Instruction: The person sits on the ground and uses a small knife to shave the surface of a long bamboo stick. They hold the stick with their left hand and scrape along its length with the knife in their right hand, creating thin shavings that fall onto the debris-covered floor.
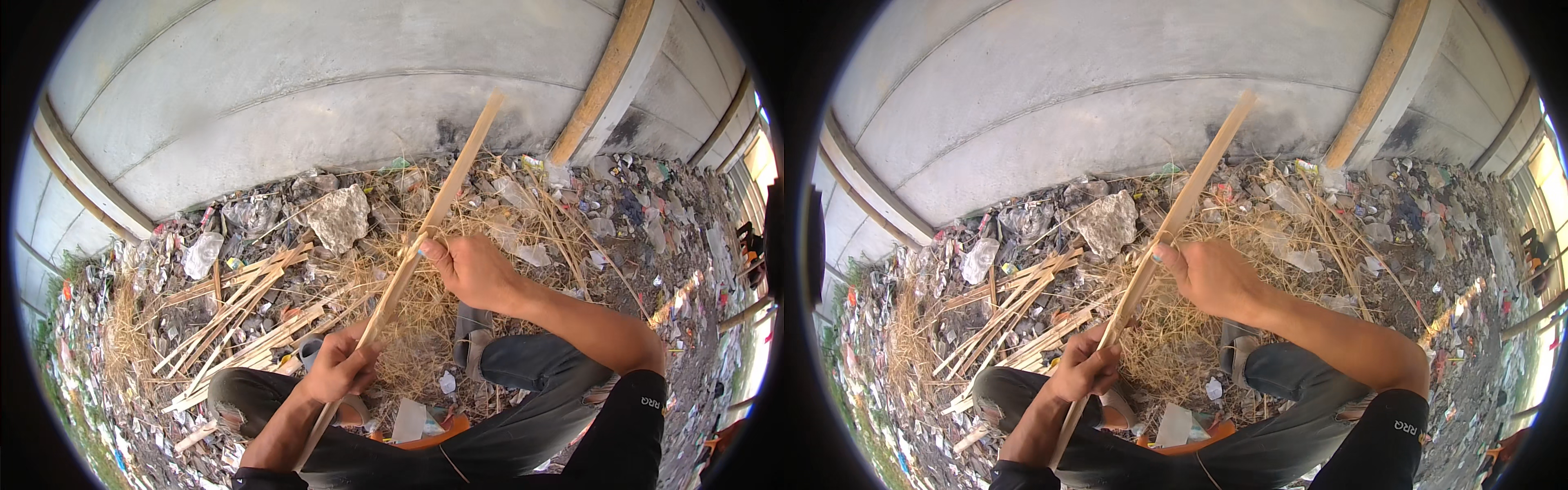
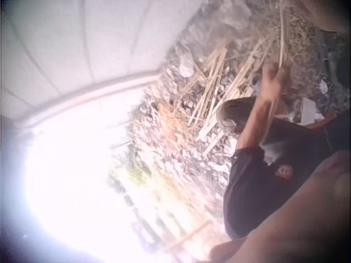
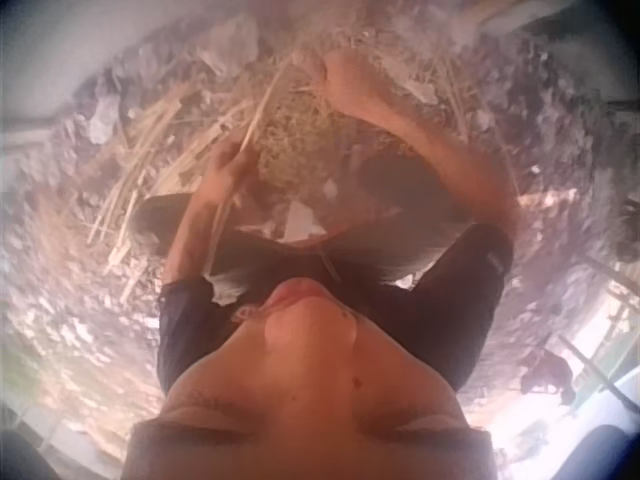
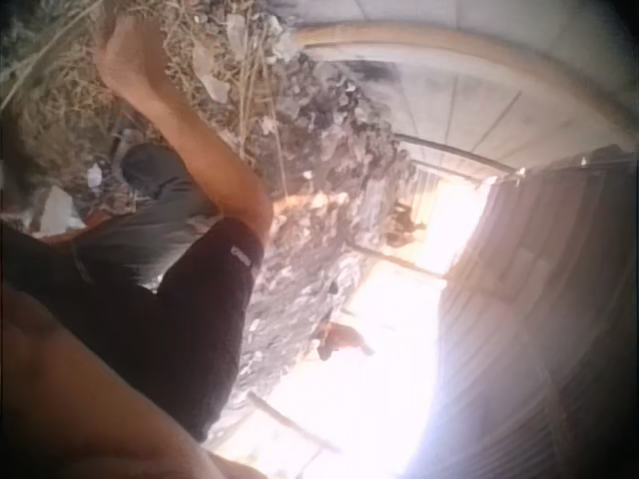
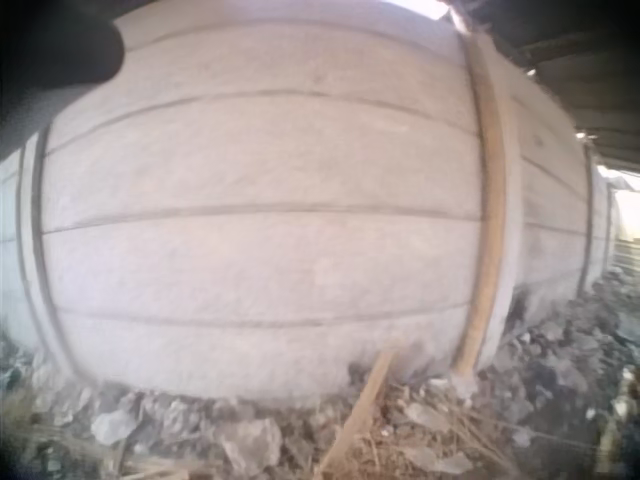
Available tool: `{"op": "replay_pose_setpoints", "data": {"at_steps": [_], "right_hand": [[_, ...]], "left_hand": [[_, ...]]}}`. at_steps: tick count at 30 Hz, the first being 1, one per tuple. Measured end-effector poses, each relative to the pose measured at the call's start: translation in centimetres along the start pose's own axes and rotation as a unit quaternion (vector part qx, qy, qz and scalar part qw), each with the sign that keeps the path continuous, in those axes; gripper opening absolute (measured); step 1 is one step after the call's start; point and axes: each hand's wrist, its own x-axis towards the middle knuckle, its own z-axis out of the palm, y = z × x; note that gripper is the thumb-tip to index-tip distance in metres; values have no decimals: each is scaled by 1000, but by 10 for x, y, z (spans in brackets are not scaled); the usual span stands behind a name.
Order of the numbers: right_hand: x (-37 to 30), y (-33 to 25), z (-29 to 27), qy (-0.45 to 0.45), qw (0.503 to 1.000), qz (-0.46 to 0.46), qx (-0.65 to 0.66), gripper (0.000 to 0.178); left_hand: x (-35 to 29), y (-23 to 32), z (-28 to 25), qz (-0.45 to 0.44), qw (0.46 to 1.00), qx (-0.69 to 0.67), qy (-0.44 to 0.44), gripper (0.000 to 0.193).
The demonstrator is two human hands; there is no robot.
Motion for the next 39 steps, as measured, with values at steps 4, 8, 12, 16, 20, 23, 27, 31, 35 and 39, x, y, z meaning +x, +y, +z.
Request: {"op": "replay_pose_setpoints", "data": {"at_steps": [4,8,12,16,20,23,27,31,35,39], "right_hand": [[-2,-4,11,10,999,-27,27,64],[2,-15,11,-14,999,-20,24,62],[-6,-14,26,-12,998,-46,46,62],[9,-20,9,-19,999,-24,38,61],[-7,-25,22,-73,995,-5,63,65],[-6,-20,20,-144,981,7,132,72],[-3,-5,20,-210,949,70,226,77],[-4,-10,15,-68,995,-10,73,66],[-12,-13,32,-24,994,-52,89,47],[-13,-16,33,-85,987,-26,136,57]], "left_hand": [[1,-5,-3,8,1000,12,5,47],[1,0,-4,20,1000,12,14,47],[10,-3,-3,22,1000,15,17,48],[4,-2,-5,30,999,-3,17,48],[11,-3,0,25,999,-12,18,41],[11,-5,-3,35,999,-11,14,37],[12,-9,-2,36,999,-26,12,31],[10,2,2,29,999,-29,11,27],[14,-10,-5,33,999,-21,8,26],[13,-11,-4,33,999,-32,7,22]]}}
